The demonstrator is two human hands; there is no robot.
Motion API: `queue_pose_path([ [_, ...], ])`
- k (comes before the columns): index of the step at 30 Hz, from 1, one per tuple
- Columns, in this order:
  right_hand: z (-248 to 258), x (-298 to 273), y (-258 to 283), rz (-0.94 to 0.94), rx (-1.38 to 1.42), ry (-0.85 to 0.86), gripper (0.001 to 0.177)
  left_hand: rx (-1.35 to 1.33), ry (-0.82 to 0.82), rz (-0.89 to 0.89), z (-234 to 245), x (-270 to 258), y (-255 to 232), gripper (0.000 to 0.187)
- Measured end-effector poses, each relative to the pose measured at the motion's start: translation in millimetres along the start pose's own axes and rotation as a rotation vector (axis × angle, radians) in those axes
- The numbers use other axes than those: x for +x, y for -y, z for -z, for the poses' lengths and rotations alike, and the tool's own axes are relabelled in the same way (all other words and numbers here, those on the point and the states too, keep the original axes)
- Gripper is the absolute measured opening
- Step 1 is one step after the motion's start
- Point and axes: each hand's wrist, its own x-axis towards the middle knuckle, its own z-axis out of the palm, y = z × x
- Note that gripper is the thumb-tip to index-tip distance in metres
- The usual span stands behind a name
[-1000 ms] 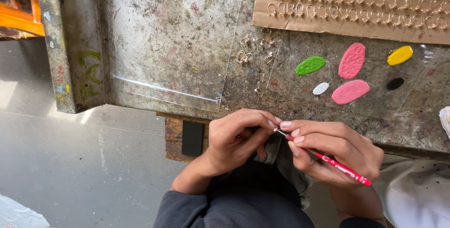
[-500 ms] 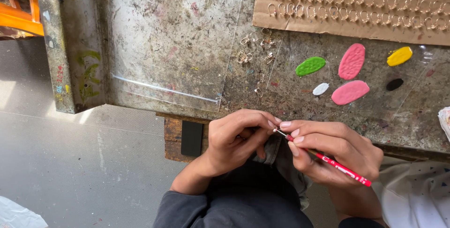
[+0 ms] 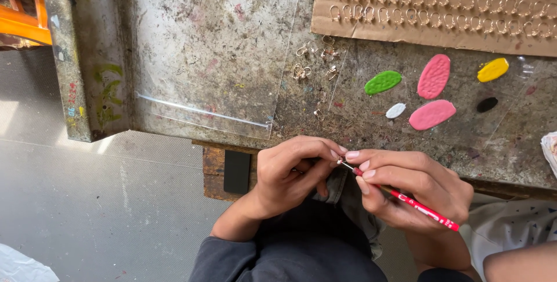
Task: Painting small jewelry components and assembling them with metal hooks at a workshop bench.
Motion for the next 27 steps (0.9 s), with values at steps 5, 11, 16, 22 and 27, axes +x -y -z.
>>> queue_pose_path([
  [5, 0.4, -0.3, 1.7, -0.008, 0.001, 0.005, 0.007, 0.009, 0.003, 0.001, 0.2, -0.4, 0.5, 0.004],
  [11, 0.6, -0.7, 0.6, -0.004, 0.02, 0.008, 0.006, 0.008, 0.001, -0.003, 0.0, -0.3, 0.8, 0.002],
  [16, 0.2, -1.8, -0.5, -0.001, 0.021, 0.002, 0.006, 0.014, -0.004, -0.005, -0.1, 0.6, -0.4, 0.002],
  [22, 1.1, -0.5, 2.0, -0.016, 0.023, 0.009, 0.007, 0.029, 0.001, -0.002, 0.1, 0.6, -0.7, 0.003],
  [27, 1.8, -0.5, 2.0, -0.016, 0.04, 0.013, 0.007, 0.027, -0.001, -0.003, -0.1, 0.3, -0.4, 0.0],
])
